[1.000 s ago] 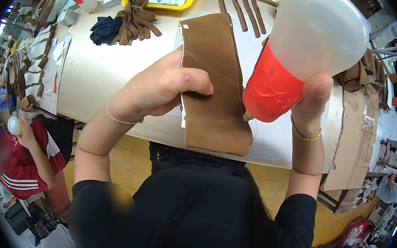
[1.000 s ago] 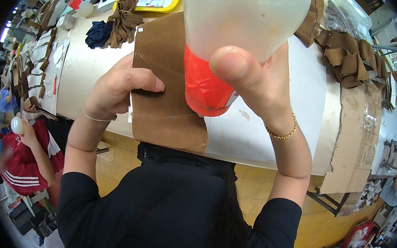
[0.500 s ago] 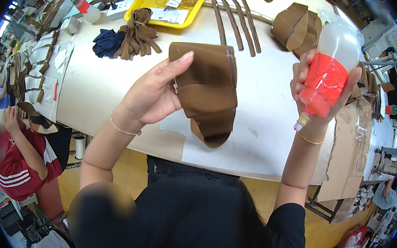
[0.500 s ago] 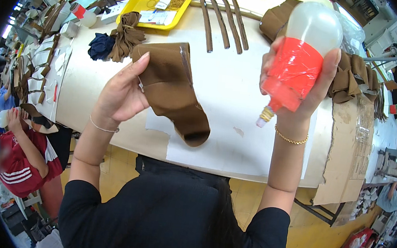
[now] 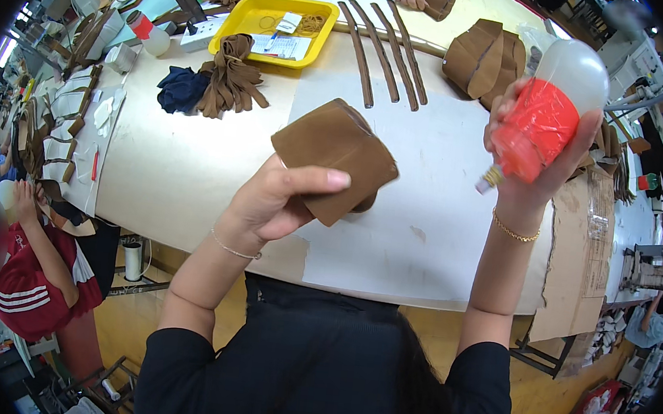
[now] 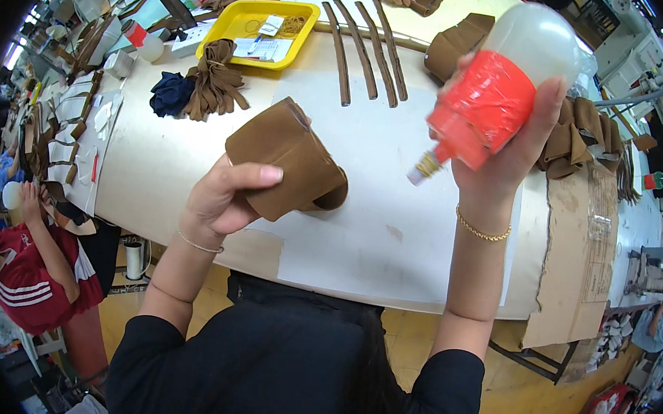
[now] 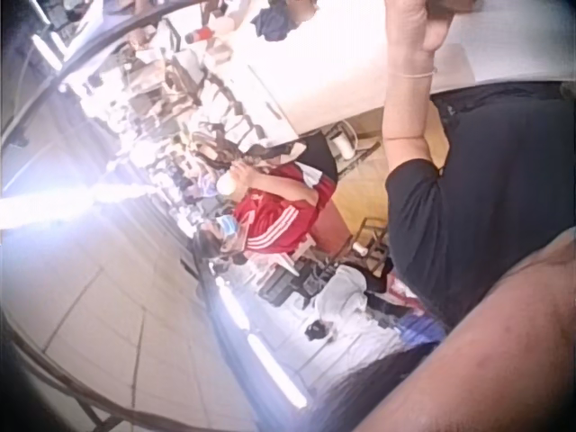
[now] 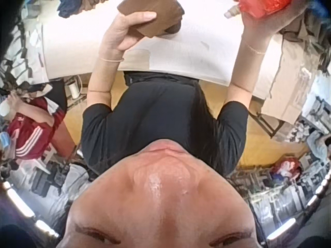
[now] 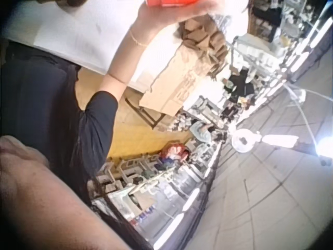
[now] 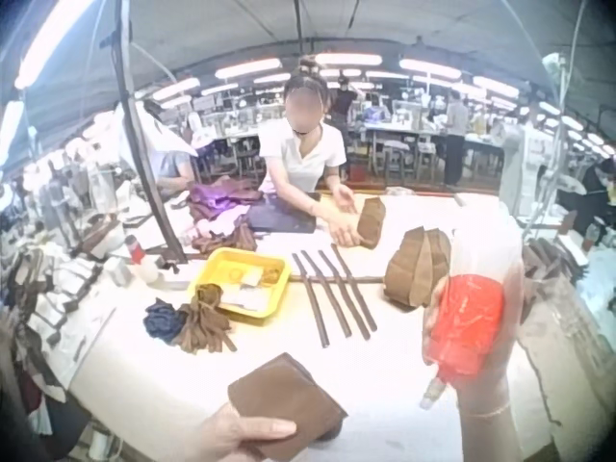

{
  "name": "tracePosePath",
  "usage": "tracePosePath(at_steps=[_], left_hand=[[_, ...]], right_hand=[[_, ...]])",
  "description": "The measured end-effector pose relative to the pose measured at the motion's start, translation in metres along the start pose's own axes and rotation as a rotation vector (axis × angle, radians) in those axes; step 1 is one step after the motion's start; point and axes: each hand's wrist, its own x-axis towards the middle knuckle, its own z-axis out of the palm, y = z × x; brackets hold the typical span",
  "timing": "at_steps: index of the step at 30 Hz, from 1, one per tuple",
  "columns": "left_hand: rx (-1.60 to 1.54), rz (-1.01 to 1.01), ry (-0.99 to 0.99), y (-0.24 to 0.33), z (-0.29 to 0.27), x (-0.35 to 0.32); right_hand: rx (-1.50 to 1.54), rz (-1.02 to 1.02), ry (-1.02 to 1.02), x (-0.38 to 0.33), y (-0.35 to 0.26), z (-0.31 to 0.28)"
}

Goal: The person applies glue from a red-capped bottle to the edges of a brown leather pouch. They then retrieve a plastic bag, open it, and pour the remaining glue into the bag, sealing it afterward.

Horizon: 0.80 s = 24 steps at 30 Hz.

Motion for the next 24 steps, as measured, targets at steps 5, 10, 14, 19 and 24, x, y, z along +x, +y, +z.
tracePosePath(at_steps=[5,10,14,19,24], left_hand=[[0.335,-0.160,-0.174,0.015,0.019,-0.014],[0.426,-0.302,-0.144,0.025,0.029,-0.017],[0.484,-0.367,-0.164,0.030,0.026,-0.015],[0.442,-0.404,-0.185,0.034,0.030,-0.015],[0.454,-0.418,-0.200,0.037,0.032,-0.013]], right_hand=[[-0.182,-0.115,-0.109,0.007,0.001,0.014],[-0.481,-0.137,-0.289,0.001,0.007,0.027],[-0.426,-0.246,-0.502,-0.003,0.006,0.053],[-0.404,-0.222,-0.501,-0.005,0.010,0.059],[-0.547,-0.132,-0.576,-0.003,0.004,0.060]])
